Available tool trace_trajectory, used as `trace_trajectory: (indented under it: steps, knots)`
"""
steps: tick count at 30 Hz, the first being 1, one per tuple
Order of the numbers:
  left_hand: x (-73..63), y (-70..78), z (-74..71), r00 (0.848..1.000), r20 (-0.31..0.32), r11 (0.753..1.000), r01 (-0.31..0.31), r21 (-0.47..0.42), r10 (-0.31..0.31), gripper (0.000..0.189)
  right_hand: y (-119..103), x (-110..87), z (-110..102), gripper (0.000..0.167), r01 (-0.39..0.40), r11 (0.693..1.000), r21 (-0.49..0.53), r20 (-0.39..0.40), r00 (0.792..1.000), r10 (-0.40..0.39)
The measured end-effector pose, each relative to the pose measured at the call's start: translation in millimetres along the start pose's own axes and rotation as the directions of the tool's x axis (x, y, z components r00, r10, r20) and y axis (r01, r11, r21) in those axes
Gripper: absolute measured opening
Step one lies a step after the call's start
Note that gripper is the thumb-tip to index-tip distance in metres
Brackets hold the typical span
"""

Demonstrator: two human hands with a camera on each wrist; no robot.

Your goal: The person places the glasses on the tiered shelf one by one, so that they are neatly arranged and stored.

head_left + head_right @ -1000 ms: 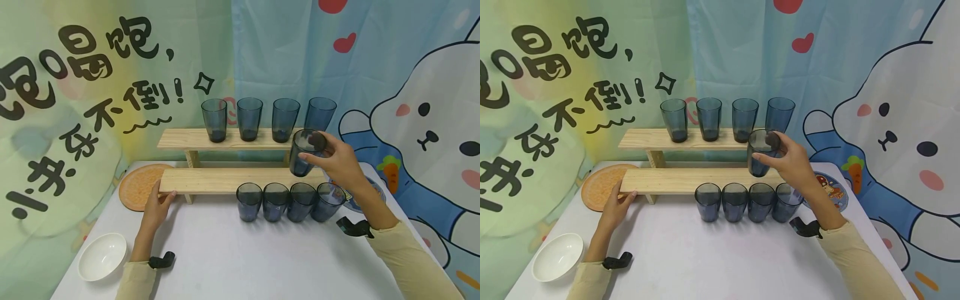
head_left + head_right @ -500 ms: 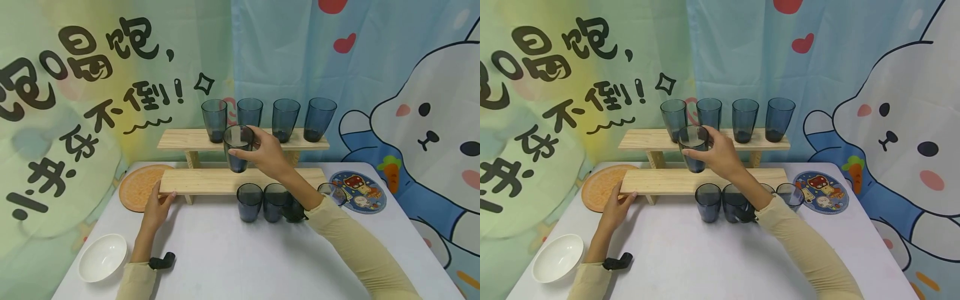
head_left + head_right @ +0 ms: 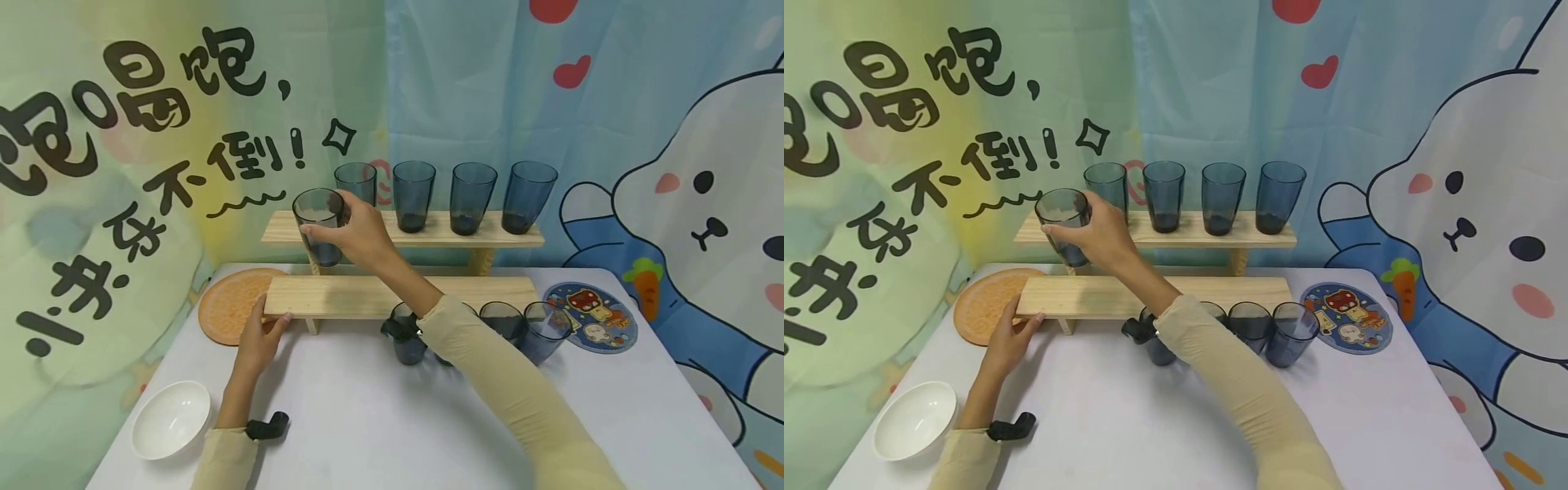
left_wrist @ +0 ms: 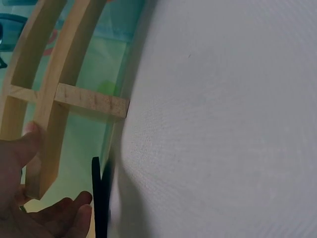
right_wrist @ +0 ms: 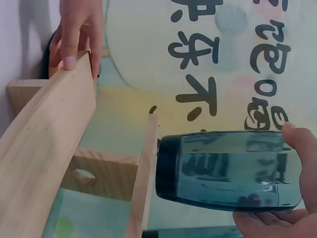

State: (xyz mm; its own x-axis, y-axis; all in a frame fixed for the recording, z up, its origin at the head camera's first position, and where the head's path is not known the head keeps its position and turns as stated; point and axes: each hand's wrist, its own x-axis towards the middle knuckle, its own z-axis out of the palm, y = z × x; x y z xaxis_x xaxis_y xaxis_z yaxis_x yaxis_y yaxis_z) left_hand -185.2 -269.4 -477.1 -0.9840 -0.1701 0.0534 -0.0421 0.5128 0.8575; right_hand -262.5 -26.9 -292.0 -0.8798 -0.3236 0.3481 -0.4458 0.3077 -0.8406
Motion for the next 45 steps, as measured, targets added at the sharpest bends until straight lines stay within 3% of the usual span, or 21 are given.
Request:
trace_trajectory:
  steps: [7,14,24,45]
  knots:
    - [1.2,-1.4,0.4,1.000,-0.016,1.000,-0.009,0.001,0.009,0.078,-9.2,28.1,22.6,0.079,-0.033,0.999,-0.031,-0.025,0.999,0.033]
    - [1.6,-2.0,0.0,1.000,-0.012,1.000,-0.014,0.001,0.014,0.078,-16.4,53.6,40.5,0.089,-0.061,0.995,-0.078,-0.035,0.998,0.059]
    - [3.6,1.8,-2.8,0.999,-0.017,0.999,-0.031,0.013,0.031,0.076,-12.1,85.0,58.2,0.091,-0.112,0.990,-0.081,-0.083,0.991,0.105]
    - [1.9,-3.6,0.6,1.000,-0.024,1.000,-0.012,0.014,0.013,0.078,1.0,98.6,72.1,0.093,-0.187,0.980,-0.065,-0.126,0.976,0.178]
